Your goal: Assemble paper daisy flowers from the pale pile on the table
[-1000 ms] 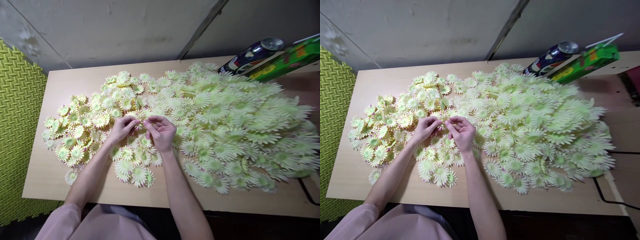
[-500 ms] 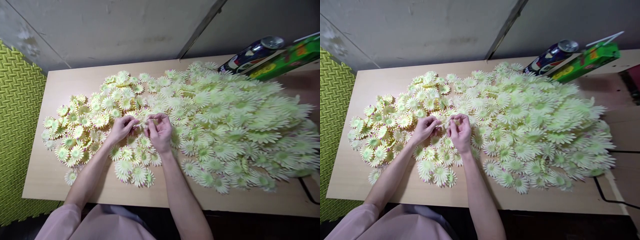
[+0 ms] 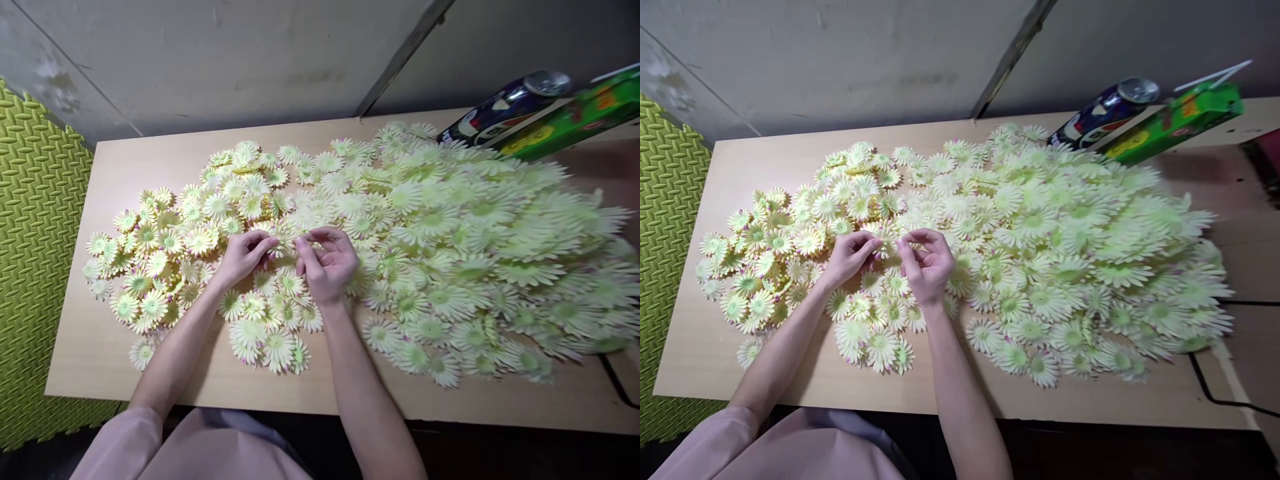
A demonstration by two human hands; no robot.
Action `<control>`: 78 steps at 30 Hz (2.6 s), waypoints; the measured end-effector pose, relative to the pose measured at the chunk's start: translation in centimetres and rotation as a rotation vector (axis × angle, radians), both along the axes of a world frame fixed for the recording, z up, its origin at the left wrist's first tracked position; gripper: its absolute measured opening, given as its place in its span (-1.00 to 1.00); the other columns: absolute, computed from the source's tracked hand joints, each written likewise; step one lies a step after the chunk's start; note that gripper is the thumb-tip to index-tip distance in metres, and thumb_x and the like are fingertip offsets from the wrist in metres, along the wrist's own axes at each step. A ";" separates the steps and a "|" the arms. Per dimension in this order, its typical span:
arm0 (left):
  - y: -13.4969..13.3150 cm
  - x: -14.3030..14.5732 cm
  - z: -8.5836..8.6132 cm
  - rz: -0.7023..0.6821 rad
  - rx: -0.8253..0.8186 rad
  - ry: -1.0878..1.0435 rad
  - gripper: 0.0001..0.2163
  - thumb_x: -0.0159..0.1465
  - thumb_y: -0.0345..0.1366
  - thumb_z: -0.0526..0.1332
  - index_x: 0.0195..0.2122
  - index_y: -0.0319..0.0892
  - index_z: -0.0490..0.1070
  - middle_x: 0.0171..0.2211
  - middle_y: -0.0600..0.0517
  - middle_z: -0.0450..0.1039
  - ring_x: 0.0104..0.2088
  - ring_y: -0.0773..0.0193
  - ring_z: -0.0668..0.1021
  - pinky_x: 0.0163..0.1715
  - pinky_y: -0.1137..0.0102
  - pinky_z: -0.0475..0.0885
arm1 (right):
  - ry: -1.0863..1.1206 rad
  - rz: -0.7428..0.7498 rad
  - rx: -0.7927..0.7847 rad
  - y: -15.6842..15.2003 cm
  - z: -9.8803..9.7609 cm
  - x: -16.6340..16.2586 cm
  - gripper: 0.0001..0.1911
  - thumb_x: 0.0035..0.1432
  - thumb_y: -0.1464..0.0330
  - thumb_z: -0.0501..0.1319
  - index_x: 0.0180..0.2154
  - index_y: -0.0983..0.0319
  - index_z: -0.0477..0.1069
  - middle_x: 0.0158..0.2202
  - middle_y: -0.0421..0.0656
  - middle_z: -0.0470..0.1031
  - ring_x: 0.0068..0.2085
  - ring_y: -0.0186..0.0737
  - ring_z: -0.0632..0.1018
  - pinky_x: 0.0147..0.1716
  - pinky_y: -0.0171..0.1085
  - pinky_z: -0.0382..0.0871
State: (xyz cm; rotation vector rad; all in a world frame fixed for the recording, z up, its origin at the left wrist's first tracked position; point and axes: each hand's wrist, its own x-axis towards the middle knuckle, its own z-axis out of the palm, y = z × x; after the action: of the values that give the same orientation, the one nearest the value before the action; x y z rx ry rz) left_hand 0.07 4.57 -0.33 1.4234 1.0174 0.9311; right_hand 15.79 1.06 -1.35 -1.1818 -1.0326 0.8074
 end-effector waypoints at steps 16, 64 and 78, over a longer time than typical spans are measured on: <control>0.1 0.0 -0.4 0.011 0.052 0.032 -0.68 0.26 -0.04 0.25 -0.41 -0.23 0.47 -0.57 0.09 0.39 -0.60 0.48 0.36 -0.60 0.51 0.23 | 0.061 0.115 -0.050 0.0 0.5 -0.3 -0.74 0.04 0.27 0.42 -0.27 0.19 0.42 -0.34 -0.20 0.58 -0.68 -0.49 0.43 -0.78 -0.44 0.34; 0.1 -0.1 -0.5 0.003 0.046 0.010 -0.70 0.28 -0.08 0.25 -0.38 -0.26 0.50 -0.59 0.09 0.41 -0.63 0.50 0.37 -0.62 0.53 0.24 | -0.042 0.022 0.011 -0.3 -0.2 -0.7 -0.70 0.06 0.31 0.39 -0.18 0.19 0.37 -0.28 -0.11 0.58 -0.31 -0.23 0.65 -0.50 -0.35 0.56; 0.0 0.0 -0.3 0.013 0.057 0.035 -0.69 0.28 -0.06 0.24 -0.39 -0.24 0.48 -0.61 0.12 0.37 -0.65 0.50 0.34 -0.62 0.51 0.23 | -0.021 0.050 0.013 -0.2 -0.6 -1.1 -0.72 0.13 0.28 0.34 -0.25 0.16 0.24 -0.26 -0.16 0.52 -0.37 -0.34 0.61 -0.48 -0.39 0.54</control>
State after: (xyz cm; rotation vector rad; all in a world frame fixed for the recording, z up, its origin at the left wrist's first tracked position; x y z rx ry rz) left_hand 0.06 4.56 -0.65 1.4868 1.0342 0.9536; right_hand 14.66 0.89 -1.91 -1.1589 -1.0868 0.8276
